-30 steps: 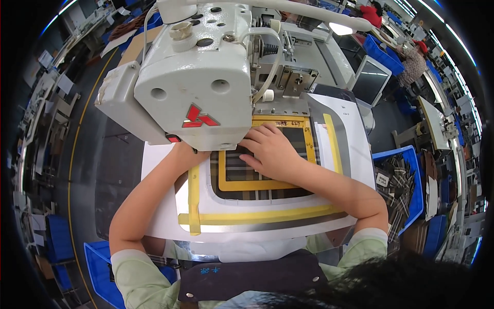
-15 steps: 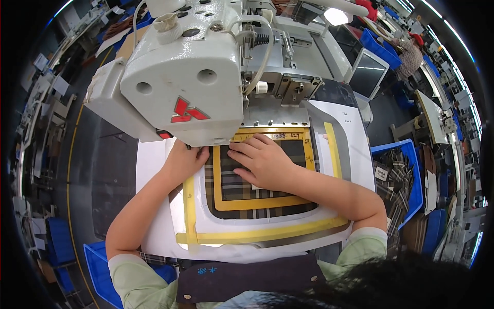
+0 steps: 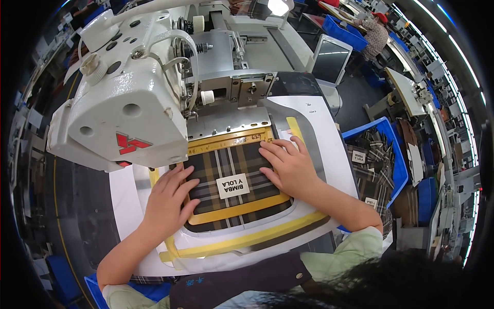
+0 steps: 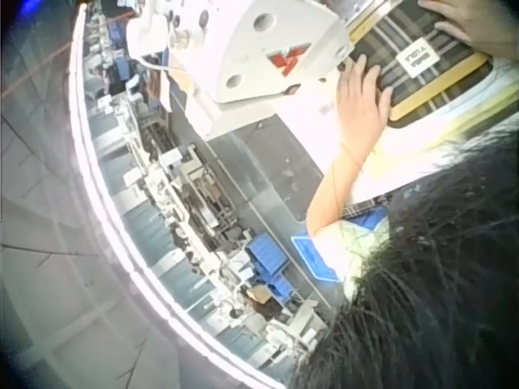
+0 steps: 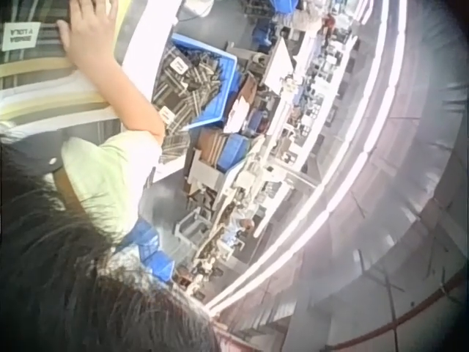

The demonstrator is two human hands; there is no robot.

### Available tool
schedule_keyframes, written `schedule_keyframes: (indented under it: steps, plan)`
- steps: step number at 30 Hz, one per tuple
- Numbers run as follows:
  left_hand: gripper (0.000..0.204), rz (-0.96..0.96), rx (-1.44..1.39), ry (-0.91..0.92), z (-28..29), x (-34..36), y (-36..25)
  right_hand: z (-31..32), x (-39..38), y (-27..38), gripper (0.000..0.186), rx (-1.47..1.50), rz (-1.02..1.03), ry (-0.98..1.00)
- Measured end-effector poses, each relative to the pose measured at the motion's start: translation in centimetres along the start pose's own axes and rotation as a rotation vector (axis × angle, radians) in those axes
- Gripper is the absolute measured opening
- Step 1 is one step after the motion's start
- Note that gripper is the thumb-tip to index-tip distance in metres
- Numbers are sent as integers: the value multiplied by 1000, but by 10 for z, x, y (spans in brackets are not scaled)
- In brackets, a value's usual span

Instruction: Using an industrial sewing machine to stitch fabric pieces for a bag.

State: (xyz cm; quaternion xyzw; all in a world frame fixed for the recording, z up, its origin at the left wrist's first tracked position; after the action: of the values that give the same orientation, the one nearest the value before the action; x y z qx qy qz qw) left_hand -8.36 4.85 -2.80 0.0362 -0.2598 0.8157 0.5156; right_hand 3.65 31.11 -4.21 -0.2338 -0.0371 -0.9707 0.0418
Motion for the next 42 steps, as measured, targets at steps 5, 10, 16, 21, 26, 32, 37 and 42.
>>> schedule_keyframes:
  steps: [5, 10, 16, 21, 26, 32, 37, 42]
  plan:
    - [44, -20, 23, 8, -19, 10, -10, -1, -4, 0, 37, -22, 6, 6]
    - [44, -38, 57, -8, -23, 8, -13, -2, -7, 2, 35, -51, 34, 3]
    - [42, -36, 72, -24, -22, 1, -13, 0, -6, 6, 35, -35, 22, 13]
    - [42, -2, 69, -39, -21, -9, -11, 1, -5, 9, 35, -11, 46, 9]
    - [38, -57, 97, -72, -12, -13, -5, 6, 3, 17, 36, -19, 75, 41]
    - [37, -50, 108, -67, 5, -24, -2, 9, 9, 32, 36, 19, 96, 24]
    - [38, -16, 116, -54, 1, -29, 2, 5, 10, 32, 36, 60, 131, 9]
    - [38, 12, 111, -42, -1, -35, 3, -3, 7, 34, 37, 81, 164, 1]
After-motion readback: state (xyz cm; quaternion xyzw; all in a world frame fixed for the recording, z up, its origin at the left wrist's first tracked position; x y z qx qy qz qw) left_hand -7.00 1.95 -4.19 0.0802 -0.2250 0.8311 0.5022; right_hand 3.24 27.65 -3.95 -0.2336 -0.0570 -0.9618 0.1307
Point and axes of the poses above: each hand's wrist, its own x-axis towards the middle knuckle, its own z-axis out of the back of the hand, y = z × x, the point moved 2 cm from there along x, towards the middle knuckle, and after that the axes turned 9 degrees about -y, right-handed, at the moved point
